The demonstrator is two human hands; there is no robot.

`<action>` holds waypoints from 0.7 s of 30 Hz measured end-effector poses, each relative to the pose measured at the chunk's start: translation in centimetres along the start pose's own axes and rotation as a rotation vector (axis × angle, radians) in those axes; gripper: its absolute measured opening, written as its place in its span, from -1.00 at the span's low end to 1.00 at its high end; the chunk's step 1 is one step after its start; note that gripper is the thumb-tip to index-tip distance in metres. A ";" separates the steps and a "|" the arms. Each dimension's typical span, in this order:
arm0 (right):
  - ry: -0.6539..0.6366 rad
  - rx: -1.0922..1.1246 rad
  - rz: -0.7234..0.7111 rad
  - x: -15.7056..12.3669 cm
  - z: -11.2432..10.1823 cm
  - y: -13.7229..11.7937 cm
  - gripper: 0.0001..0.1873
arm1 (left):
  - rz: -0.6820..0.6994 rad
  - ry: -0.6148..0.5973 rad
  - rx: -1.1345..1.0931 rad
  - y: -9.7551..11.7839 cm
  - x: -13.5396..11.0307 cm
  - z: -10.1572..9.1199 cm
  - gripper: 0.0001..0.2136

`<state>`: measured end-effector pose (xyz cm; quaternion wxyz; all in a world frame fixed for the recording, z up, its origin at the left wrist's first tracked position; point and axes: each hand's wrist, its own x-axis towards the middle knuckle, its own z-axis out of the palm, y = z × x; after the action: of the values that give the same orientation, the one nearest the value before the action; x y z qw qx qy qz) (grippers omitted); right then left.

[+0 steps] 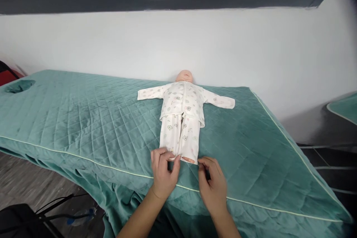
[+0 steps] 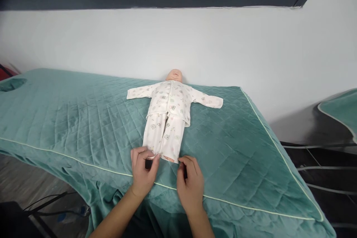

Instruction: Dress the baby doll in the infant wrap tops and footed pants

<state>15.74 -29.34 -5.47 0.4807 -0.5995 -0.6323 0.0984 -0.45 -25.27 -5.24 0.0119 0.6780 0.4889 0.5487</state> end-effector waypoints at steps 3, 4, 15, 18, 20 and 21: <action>-0.007 -0.006 -0.001 0.0 0.0 -0.1 -0.84 | 0.012 0.002 0.026 -0.1 -0.2 0.1 -0.89; -0.007 -0.006 -0.004 0.1 0.1 -0.1 -0.84 | 0.013 0.003 0.034 -0.1 -0.3 0.1 -0.88; 0.058 0.068 0.085 -0.1 0.2 0.0 -0.86 | 0.009 0.008 0.016 -0.1 -0.8 -0.1 -0.92; 0.150 0.264 0.259 0.8 0.0 0.4 -0.83 | -0.197 0.048 -0.118 -0.5 -0.4 -0.3 -0.94; 0.188 0.402 0.402 2.5 -0.1 1.2 -0.69 | -0.369 0.122 -0.208 -1.5 0.8 -0.2 -0.87; 0.197 0.443 0.464 3.8 -0.2 1.8 -0.62 | -0.444 0.157 -0.250 -2.2 1.8 0.0 -0.85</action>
<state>17.75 -25.78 -4.74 0.6230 -0.6148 -0.3929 0.2820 -1.98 -22.95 -5.15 0.1777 0.5026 0.5535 0.6399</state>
